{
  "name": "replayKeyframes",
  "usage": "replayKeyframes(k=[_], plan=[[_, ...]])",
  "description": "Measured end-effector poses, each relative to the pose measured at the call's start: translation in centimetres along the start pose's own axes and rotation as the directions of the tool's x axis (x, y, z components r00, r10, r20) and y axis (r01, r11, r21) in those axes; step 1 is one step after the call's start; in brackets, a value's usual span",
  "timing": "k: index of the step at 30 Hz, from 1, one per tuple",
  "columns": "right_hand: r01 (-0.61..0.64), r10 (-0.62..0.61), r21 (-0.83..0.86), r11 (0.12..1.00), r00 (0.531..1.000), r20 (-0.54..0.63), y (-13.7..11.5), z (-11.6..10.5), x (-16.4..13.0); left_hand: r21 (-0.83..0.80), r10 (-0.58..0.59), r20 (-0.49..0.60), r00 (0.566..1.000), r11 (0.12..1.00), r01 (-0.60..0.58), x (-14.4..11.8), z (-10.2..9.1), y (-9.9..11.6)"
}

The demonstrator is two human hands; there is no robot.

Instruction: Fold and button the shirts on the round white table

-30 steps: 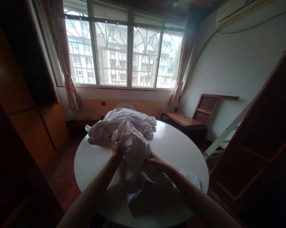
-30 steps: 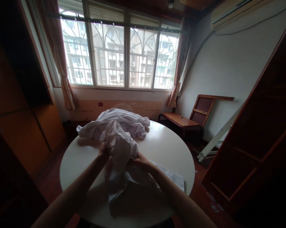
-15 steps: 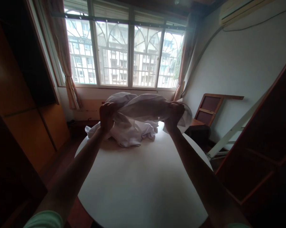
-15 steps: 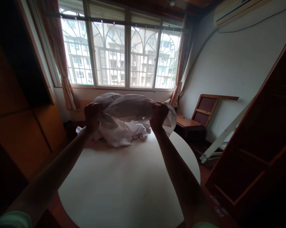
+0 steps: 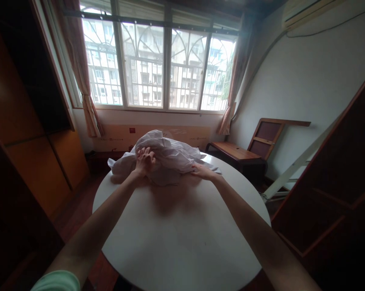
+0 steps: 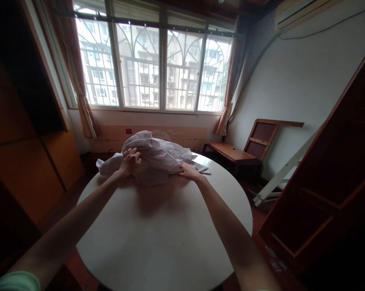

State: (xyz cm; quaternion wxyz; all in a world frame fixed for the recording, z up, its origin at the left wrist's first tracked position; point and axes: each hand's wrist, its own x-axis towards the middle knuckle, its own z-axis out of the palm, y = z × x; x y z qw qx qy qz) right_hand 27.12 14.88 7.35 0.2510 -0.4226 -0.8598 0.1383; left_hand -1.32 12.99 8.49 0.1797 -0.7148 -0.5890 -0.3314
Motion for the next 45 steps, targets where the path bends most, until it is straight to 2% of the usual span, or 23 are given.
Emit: replayKeyframes(k=[3, 5, 7, 8, 10, 11, 12, 13, 15, 17, 20, 22, 24, 26, 28, 29, 31, 41, 45], plan=[[-0.022, 0.029, -0.076, 0.997, 0.996, 0.088, 0.8, 0.0, -0.4, -0.003, -0.004, -0.097, 0.995, 1.000, 0.003, 0.4, -0.5, 0.3], [-0.098, 0.110, -0.130, 0.987, 0.989, 0.095, 1.4, 0.2, -1.0, -0.011, 0.003, -0.137, 0.991, 1.000, -0.004, 0.2, -0.6, 0.7], [-0.170, 0.185, -0.172, 0.970, 0.980, 0.071, 2.0, 0.9, -1.9, -0.034, 0.040, -0.129, 0.991, 0.998, -0.045, -0.8, -0.1, 1.4], [-0.196, 0.203, -0.177, 0.964, 0.979, 0.022, 2.2, 1.4, -2.6, -0.057, 0.068, -0.109, 0.992, 0.996, -0.075, -1.7, 0.4, 2.0], [-0.221, 0.193, -0.151, 0.964, 0.965, -0.180, 2.4, 2.9, -4.2, -0.132, 0.121, -0.050, 0.991, 0.983, -0.127, -4.2, 1.7, 3.5], [-0.229, 0.176, -0.127, 0.965, 0.925, -0.336, 2.4, 3.7, -5.0, -0.177, 0.149, -0.016, 0.989, 0.973, -0.149, -5.7, 2.4, 4.4], [-0.224, 0.145, -0.108, 0.969, 0.863, -0.484, 2.2, 4.5, -5.8, -0.226, 0.176, 0.027, 0.984, 0.960, -0.165, -7.2, 3.1, 5.3], [-0.192, 0.099, -0.106, 0.976, 0.817, -0.568, 2.0, 5.2, -6.5, -0.282, 0.228, 0.084, 0.970, 0.939, -0.196, -8.5, 3.6, 6.2], [-0.111, -0.006, -0.152, 0.982, 0.787, -0.617, 1.1, 6.1, -7.6, -0.410, 0.389, 0.169, 0.906, 0.863, -0.295, -10.7, 4.3, 7.7], [-0.016, -0.123, -0.244, 0.970, 0.830, -0.544, 0.0, 6.6, -8.3, -0.476, 0.452, 0.193, 0.871, 0.819, -0.319, -11.8, 4.4, 8.5], [0.056, -0.199, -0.349, 0.936, 0.899, -0.390, -1.5, 7.1, -9.0, -0.506, 0.423, 0.189, 0.886, 0.816, -0.281, -12.0, 4.0, 8.2], [0.022, -0.142, -0.369, 0.929, 0.943, -0.300, -1.9, 7.4, -9.4, -0.520, 0.402, 0.196, 0.895, 0.816, -0.252, -11.9, 3.9, 7.6], [-0.027, -0.021, -0.357, 0.934, 0.991, -0.130, -1.9, 7.6, -9.8, -0.505, 0.380, 0.258, 0.888, 0.837, -0.212, -11.9, 3.9, 7.1], [-0.076, 0.106, -0.333, 0.940, 0.992, 0.073, -1.8, 7.7, -10.1, -0.457, 0.362, 0.402, 0.841, 0.875, -0.158, -12.0, 4.0, 6.8], [-0.120, 0.188, -0.319, 0.940, 0.963, 0.193, -1.8, 7.6, -10.2, -0.412, 0.354, 0.551, 0.756, 0.903, -0.122, -12.2, 3.8, 6.7], [-0.137, 0.211, -0.318, 0.938, 0.954, 0.211, -1.9, 7.5, -10.3, -0.400, 0.353, 0.601, 0.717, 0.910, -0.112, -12.2, 3.7, 6.8], [-0.158, 0.233, -0.316, 0.936, 0.949, 0.214, -2.2, 7.3, -10.3, -0.385, 0.344, 0.644, 0.683, 0.918, -0.099, -12.2, 3.4, 6.9], [-0.184, 0.251, -0.293, 0.938, 0.945, 0.211, -2.5, 7.1, -10.3, -0.382, 0.369, 0.645, 0.669, 0.914, -0.135, -12.1, 3.4, 6.8], [-0.182, 0.244, -0.281, 0.942, 0.948, 0.204, -2.6, 6.9, -10.3, -0.393, 0.363, 0.636, 0.681, 0.912, -0.119, -12.0, 3.2, 6.9]])
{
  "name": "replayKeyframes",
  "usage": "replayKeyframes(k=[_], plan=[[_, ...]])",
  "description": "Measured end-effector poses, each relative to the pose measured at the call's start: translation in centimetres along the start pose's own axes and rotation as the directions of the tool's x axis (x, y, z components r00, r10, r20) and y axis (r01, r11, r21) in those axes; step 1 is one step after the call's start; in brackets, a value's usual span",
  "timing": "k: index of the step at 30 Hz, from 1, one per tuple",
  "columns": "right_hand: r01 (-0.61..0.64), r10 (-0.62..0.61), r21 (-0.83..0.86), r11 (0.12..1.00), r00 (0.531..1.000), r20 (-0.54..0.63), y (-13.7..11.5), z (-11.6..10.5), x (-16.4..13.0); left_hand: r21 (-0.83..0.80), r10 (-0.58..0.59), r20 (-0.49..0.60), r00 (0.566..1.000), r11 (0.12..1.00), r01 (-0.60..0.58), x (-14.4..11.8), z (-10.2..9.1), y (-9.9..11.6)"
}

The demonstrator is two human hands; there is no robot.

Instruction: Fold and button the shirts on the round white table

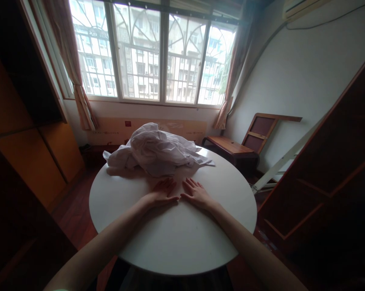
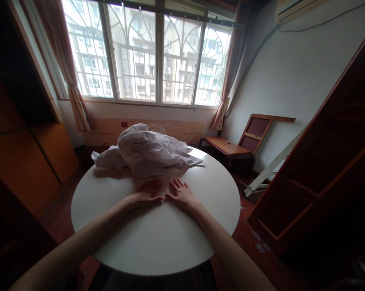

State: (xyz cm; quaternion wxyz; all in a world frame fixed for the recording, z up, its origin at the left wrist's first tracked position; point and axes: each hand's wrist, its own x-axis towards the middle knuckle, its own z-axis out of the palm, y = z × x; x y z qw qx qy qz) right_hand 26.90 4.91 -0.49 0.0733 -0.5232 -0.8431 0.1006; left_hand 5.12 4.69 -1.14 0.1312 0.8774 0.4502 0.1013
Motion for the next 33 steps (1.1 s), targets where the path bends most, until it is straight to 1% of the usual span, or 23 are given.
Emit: replayKeyframes(k=[10, 15, 21, 26, 33], plan=[[0.009, -0.008, 0.017, 1.000, 1.000, -0.030, 0.03, 0.14, -0.01, -0.038, 0.005, -0.080, 0.997, 0.999, -0.008, 0.31, 0.67, -0.59], [0.017, -0.016, 0.011, 1.000, 0.999, -0.046, 0.09, 0.21, -0.05, -0.046, -0.009, -0.071, 0.997, 0.999, 0.005, 0.23, 0.46, -0.42], [0.012, -0.012, 0.014, 1.000, 0.999, -0.039, 0.15, 0.28, 0.04, -0.036, -0.004, -0.054, 0.999, 0.999, 0.002, 0.15, 0.26, -0.25], [0.013, -0.012, 0.026, 1.000, 0.999, -0.045, 0.19, 0.30, 0.02, -0.035, 0.005, -0.059, 0.998, 0.999, -0.007, 0.06, 0.03, -0.08], [0.017, -0.016, 0.025, 1.000, 0.999, -0.043, 0.10, 0.17, -0.02, -0.055, 0.009, -0.095, 0.995, 0.998, -0.015, 0.15, 0.41, -0.52]])
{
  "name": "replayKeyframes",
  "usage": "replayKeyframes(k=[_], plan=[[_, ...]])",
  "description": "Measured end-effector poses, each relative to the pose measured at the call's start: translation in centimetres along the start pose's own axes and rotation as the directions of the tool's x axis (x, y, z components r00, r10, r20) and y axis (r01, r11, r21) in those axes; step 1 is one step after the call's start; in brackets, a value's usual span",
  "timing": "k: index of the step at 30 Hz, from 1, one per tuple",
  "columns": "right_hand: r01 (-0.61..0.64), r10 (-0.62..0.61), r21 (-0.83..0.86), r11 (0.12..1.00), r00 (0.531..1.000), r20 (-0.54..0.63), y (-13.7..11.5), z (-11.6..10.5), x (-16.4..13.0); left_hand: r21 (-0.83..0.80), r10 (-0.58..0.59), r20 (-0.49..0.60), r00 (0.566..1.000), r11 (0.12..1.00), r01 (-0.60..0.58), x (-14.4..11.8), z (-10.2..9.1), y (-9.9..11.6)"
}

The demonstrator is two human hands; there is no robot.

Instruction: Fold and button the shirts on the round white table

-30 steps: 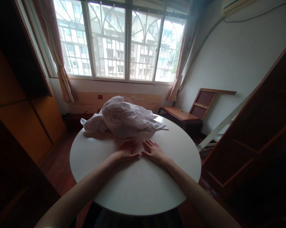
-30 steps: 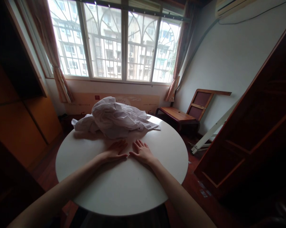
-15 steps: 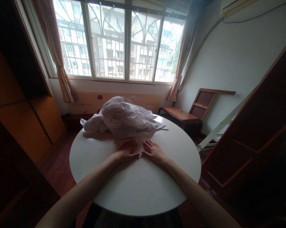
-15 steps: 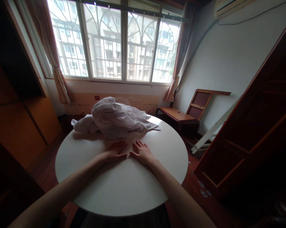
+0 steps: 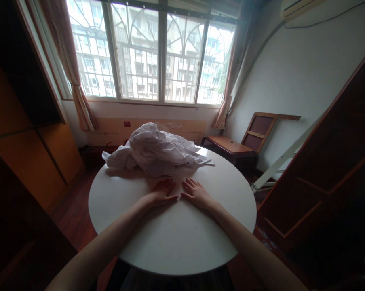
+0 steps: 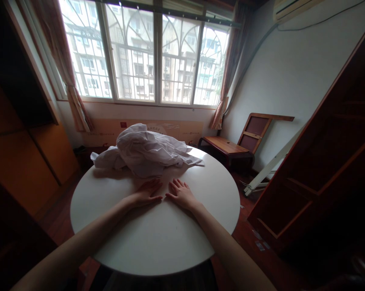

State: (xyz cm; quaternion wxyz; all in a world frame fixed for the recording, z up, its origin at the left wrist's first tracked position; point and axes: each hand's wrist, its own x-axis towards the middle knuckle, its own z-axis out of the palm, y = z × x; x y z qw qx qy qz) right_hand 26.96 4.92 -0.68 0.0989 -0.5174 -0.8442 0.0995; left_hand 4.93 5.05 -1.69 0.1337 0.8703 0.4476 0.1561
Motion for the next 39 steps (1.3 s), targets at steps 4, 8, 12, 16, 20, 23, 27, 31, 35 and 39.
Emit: replayKeyframes(k=[4, 8, 12, 16, 20, 23, 27, 31, 35, 39], plan=[[0.000, 0.000, 0.000, 1.000, 1.000, 0.003, -0.06, -0.06, -0.06, -0.003, 0.008, -0.009, 1.000, 1.000, -0.008, -0.08, -0.08, 0.01], [0.007, -0.006, 0.004, 1.000, 1.000, -0.005, -0.12, -0.11, -0.09, 0.009, -0.006, 0.005, 1.000, 1.000, 0.006, -0.08, -0.22, 0.21], [0.004, -0.004, 0.008, 1.000, 1.000, -0.003, -0.18, -0.21, -0.11, 0.006, -0.001, -0.009, 1.000, 1.000, 0.001, 0.02, -0.18, 0.29], [-0.001, 0.001, 0.007, 1.000, 1.000, 0.002, -0.15, -0.20, -0.11, 0.008, -0.003, -0.003, 1.000, 1.000, 0.003, 0.06, -0.04, 0.14], [0.003, -0.003, 0.008, 1.000, 1.000, -0.009, -0.01, -0.03, -0.04, 0.006, -0.004, -0.004, 1.000, 1.000, 0.004, 0.03, -0.08, 0.17], [0.008, -0.007, 0.004, 1.000, 1.000, -0.014, 0.08, 0.08, 0.02, 0.007, -0.010, 0.002, 1.000, 1.000, 0.010, -0.03, -0.26, 0.36], [0.009, -0.009, 0.001, 1.000, 1.000, -0.011, 0.13, 0.09, 0.00, 0.016, -0.017, 0.007, 1.000, 1.000, 0.017, -0.05, -0.30, 0.40], [0.012, -0.012, -0.002, 1.000, 1.000, -0.019, 0.18, 0.13, -0.05, 0.022, -0.004, 0.003, 1.000, 1.000, 0.004, 0.07, -0.02, 0.07], [0.016, -0.016, -0.004, 1.000, 1.000, -0.022, 0.20, 0.18, -0.01, 0.019, 0.004, -0.003, 1.000, 1.000, -0.004, 0.21, 0.23, -0.25], [0.010, -0.010, -0.004, 1.000, 1.000, -0.018, 0.17, 0.17, 0.03, 0.025, 0.003, 0.006, 1.000, 1.000, -0.003, 0.20, 0.14, -0.18]])
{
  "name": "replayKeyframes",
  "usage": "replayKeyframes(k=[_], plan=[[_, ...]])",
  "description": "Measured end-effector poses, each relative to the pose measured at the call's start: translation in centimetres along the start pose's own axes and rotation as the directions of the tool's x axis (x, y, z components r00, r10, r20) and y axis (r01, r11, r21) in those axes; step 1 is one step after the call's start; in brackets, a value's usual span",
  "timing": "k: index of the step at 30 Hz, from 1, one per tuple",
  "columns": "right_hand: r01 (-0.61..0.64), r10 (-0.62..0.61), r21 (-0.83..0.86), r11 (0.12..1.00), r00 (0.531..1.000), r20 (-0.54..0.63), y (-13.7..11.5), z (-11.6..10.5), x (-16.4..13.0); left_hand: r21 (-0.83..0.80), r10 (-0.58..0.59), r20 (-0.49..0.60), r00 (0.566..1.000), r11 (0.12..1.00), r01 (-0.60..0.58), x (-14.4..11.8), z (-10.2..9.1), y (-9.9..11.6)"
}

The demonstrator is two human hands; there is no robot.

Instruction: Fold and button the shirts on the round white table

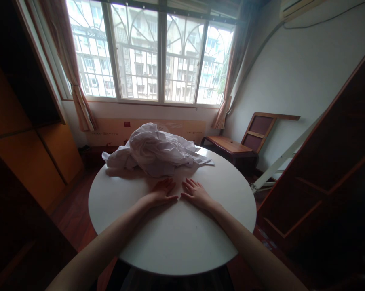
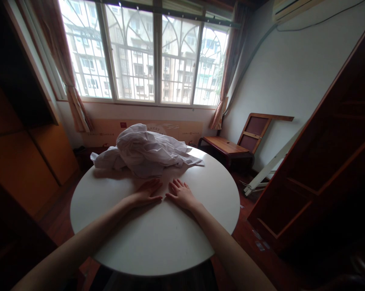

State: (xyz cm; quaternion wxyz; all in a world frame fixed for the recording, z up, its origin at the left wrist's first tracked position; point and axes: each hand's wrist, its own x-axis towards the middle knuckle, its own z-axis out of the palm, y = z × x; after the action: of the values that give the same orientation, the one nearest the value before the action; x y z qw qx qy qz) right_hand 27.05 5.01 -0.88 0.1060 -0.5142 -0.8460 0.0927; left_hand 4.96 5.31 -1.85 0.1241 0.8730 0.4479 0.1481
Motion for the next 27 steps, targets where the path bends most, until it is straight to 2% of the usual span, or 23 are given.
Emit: replayKeyframes(k=[8, 27], plan=[[-0.006, 0.006, 0.004, 1.000, 1.000, 0.012, -0.01, -0.01, 0.04, 0.028, -0.043, 0.062, 0.997, 0.999, 0.042, -0.20, -0.53, 0.64], [-0.012, 0.011, 0.016, 1.000, 1.000, 0.014, -0.06, -0.07, 0.01, 0.039, -0.027, 0.042, 0.999, 0.999, 0.026, 0.05, -0.02, 0.05]])
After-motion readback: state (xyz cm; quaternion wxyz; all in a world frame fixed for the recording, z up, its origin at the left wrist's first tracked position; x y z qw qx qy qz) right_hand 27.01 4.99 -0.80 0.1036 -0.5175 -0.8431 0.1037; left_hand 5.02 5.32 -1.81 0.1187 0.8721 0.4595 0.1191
